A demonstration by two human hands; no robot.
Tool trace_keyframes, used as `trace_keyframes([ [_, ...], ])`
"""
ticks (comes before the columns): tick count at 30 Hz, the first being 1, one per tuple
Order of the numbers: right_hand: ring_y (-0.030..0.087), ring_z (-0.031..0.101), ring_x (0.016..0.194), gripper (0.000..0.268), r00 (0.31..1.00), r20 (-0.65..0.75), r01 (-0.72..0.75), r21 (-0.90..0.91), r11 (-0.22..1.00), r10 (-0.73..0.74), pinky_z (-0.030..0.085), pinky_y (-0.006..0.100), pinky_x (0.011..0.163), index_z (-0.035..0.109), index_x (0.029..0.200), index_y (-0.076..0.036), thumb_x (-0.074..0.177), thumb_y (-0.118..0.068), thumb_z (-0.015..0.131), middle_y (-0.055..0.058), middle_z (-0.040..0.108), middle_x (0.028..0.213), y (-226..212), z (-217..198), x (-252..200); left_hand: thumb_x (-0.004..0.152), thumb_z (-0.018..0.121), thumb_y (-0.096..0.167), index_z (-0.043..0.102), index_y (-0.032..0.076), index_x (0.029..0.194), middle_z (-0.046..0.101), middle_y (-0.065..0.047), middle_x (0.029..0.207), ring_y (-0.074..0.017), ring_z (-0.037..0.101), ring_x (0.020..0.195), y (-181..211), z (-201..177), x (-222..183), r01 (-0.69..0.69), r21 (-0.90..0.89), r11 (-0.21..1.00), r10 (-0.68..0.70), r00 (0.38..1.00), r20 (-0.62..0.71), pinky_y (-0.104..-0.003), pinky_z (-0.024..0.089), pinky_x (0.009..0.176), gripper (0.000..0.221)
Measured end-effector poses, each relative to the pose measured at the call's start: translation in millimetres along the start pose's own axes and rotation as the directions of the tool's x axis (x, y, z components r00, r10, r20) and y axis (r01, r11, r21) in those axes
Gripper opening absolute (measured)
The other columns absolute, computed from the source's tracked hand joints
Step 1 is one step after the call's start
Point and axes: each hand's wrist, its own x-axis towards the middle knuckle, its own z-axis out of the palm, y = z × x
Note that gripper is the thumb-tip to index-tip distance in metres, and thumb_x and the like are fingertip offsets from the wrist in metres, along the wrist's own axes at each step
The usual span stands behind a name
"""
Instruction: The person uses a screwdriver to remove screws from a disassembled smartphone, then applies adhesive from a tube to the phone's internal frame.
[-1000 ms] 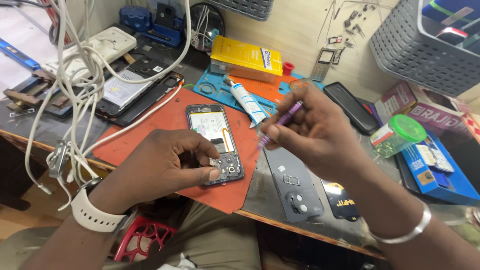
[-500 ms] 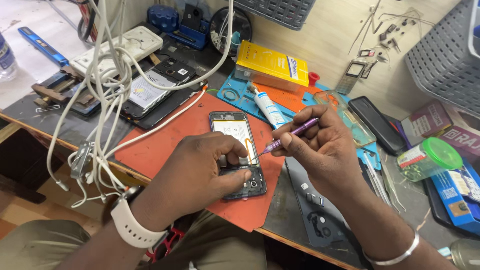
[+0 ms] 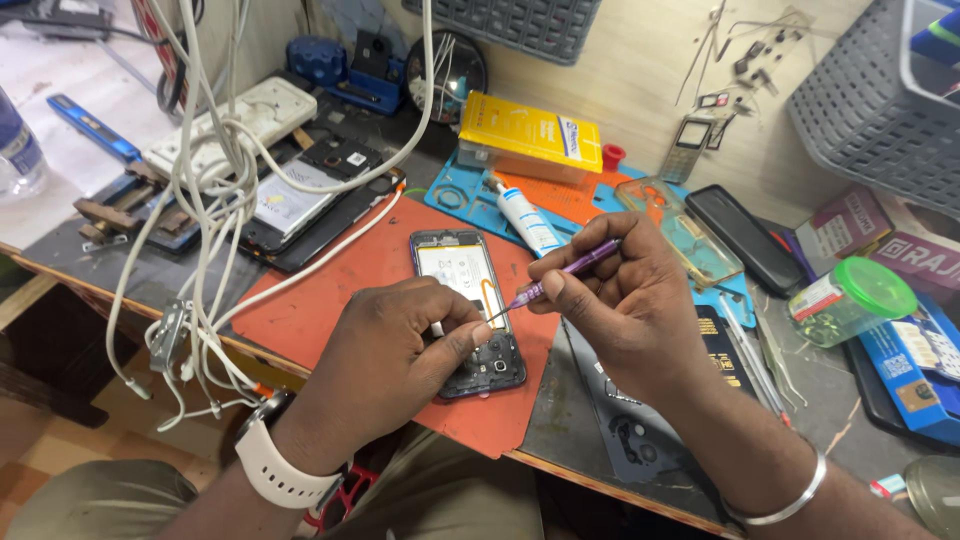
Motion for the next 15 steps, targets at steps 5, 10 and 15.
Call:
trace_keyframes([
  [5, 0.017, 0.074, 0.098, 0.03, 1.0, 0.013, 0.022, -0.038, 0.999, -0.022, 0.065, 0.031, 0.087, 0.046, 0.116, 0.0, 0.096, -0.003, 0.067, 0.016, 0.07, 0.109, 0.1, 2.1, -3.3, 0.082, 0.077, 0.022, 0.075, 0.004, 0.084, 0.074, -0.008, 0.074, -0.018, 0.072, 0.062, -2.2, 0.2, -0.2, 0.023, -0.006, 1.0, -0.023, 1.0, -0.014, -0.032, 0.054, 0.059, 0.018],
  [10, 0.016, 0.072, 0.095, 0.028, 0.999, -0.037, -0.024, -0.027, 0.999, 0.023, 0.062, 0.03, 0.085, 0.048, 0.114, 0.0, 0.093, -0.002, 0.068, 0.015, 0.072, 0.106, 1.0, 4.6, -5.9, 0.082, 0.077, 0.025, 0.075, 0.005, 0.083, 0.074, -0.007, 0.072, -0.0155, 0.071, 0.06, -1.7, -0.7, -0.2, 0.047, 0.007, 0.999, -0.047, 0.999, -0.02, -0.031, 0.053, 0.057, 0.02],
  [15, 0.016, 0.072, 0.095, 0.026, 0.999, -0.012, -0.041, 0.03, 0.999, 0.042, 0.062, 0.032, 0.086, 0.048, 0.111, 0.0, 0.093, 0.0, 0.067, 0.015, 0.071, 0.105, 1.7, 5.0, -3.9, 0.082, 0.077, 0.024, 0.076, 0.006, 0.085, 0.074, -0.004, 0.069, -0.0126, 0.069, 0.06, 0.1, -0.9, 1.0, 0.124, -0.082, 0.989, -0.123, 0.992, 0.019, -0.031, 0.054, 0.056, 0.019],
])
